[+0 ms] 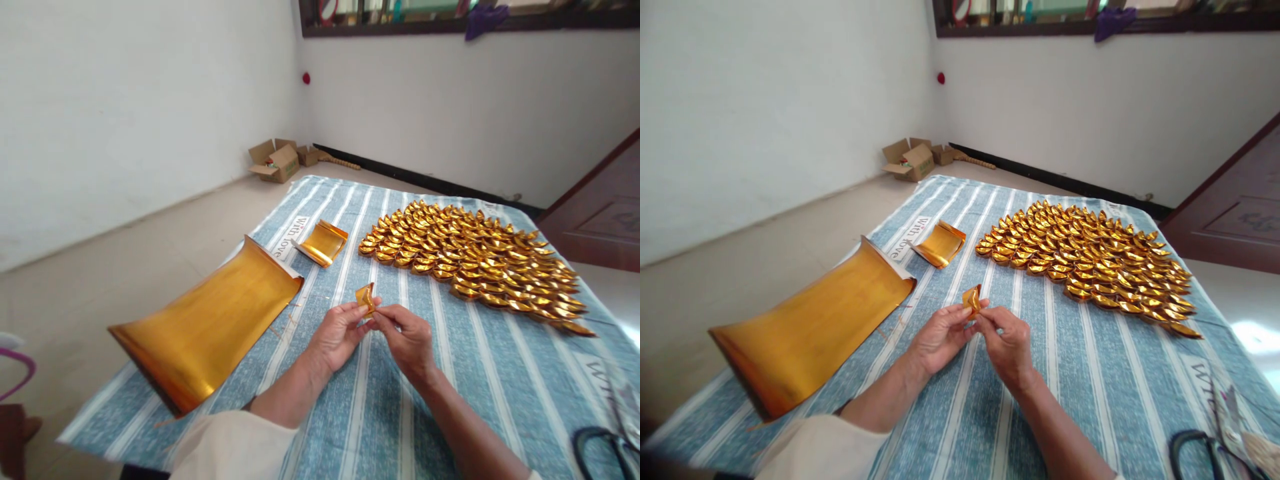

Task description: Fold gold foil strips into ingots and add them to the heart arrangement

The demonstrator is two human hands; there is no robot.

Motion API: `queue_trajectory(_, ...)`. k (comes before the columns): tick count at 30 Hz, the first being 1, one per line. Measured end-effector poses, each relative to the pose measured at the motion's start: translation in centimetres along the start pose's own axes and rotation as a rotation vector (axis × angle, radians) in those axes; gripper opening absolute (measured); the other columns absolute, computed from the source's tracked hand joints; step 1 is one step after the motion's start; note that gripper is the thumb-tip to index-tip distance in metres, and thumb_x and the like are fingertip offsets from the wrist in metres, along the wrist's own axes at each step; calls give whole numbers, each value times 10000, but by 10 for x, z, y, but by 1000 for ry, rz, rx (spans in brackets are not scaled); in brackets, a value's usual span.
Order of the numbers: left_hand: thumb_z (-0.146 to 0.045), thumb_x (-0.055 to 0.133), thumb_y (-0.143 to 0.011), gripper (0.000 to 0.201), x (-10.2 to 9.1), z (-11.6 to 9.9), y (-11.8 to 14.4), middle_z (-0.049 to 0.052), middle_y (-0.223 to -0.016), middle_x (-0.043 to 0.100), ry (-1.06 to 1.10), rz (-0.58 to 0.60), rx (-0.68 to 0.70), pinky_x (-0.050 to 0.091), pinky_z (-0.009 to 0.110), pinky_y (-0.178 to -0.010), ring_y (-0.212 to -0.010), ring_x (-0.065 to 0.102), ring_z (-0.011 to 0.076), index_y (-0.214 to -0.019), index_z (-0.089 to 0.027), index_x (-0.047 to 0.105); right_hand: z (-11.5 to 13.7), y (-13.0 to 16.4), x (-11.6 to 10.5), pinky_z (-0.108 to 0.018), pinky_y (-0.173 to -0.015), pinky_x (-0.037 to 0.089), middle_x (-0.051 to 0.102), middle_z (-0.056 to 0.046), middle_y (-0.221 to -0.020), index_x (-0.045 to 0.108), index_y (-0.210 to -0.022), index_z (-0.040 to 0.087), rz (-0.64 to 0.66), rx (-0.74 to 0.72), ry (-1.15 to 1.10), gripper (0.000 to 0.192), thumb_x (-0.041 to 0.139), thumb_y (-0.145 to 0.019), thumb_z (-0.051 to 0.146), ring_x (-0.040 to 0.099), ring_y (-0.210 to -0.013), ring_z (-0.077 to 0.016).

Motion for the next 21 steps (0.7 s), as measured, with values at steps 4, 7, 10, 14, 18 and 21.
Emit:
queue_trajectory(4, -117, 726, -706, 179, 1, -1, 1, 128, -924, 719, -28, 20, 26, 504, 278, -809, -877, 644, 191, -878, -70, 739, -12, 0, 0, -274, -593, 539, 698, -16, -707, 721, -824, 210, 15, 95, -65, 135, 622, -828, 301, 651, -609, -154)
queue_trajectory(7, -120, 740, -691, 196, 0, -1, 1, 125, -926, 713, -23, 13, 32, 512, 291, -809, -886, 644, 199, -879, -69, 734, -16, 0, -3, -277, -596, 555, 701, -21, -719, 721, -838, 206, -1, 122, -97, 141, 626, -823, 308, 660, -616, -157)
queue_trajectory(10, -113, 748, -682, 170, -5, -1, 1, 96, -878, 711, 3, -50, 23, 523, 264, -754, -791, 645, 159, -848, -82, 728, -16, -1, -4, -270, -583, 553, 695, -17, -694, 719, -821, 206, 6, 111, -99, 134, 625, -824, 302, 661, -598, -154)
queue_trajectory(14, -100, 744, -687, 126, -12, 0, 1, 76, -814, 706, 12, -109, 13, 528, 242, -692, -695, 636, 126, -809, -87, 716, -11, -3, -5, -257, -568, 549, 691, -11, -682, 718, -801, 208, 19, 99, -111, 120, 629, -822, 287, 667, -578, -148)
queue_trajectory(18, -107, 732, -703, 88, -15, -1, 1, 91, -826, 715, 18, -123, 0, 537, 245, -675, -713, 655, 144, -782, -90, 698, -9, -3, -6, -250, -557, 549, 692, -10, -682, 718, -801, 201, 31, 108, -125, 111, 640, -811, 280, 671, -575, -147)
queue_trajectory(21, -110, 702, -726, 56, -16, -3, 2, 96, -825, 719, 24, -136, -16, 541, 246, -658, -723, 667, 155, -777, -92, 687, -13, -1, -6, -260, -572, 565, 693, -9, -694, 717, -816, 201, 42, 146, -168, 115, 647, -808, 292, 678, -594, -152)
Point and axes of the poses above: each hand's wrist, its own y-axis away from the middle knuckle, its own x-axis out of the palm, z = x × y, the point moved 7 cm from there along -y, towards the middle knuckle
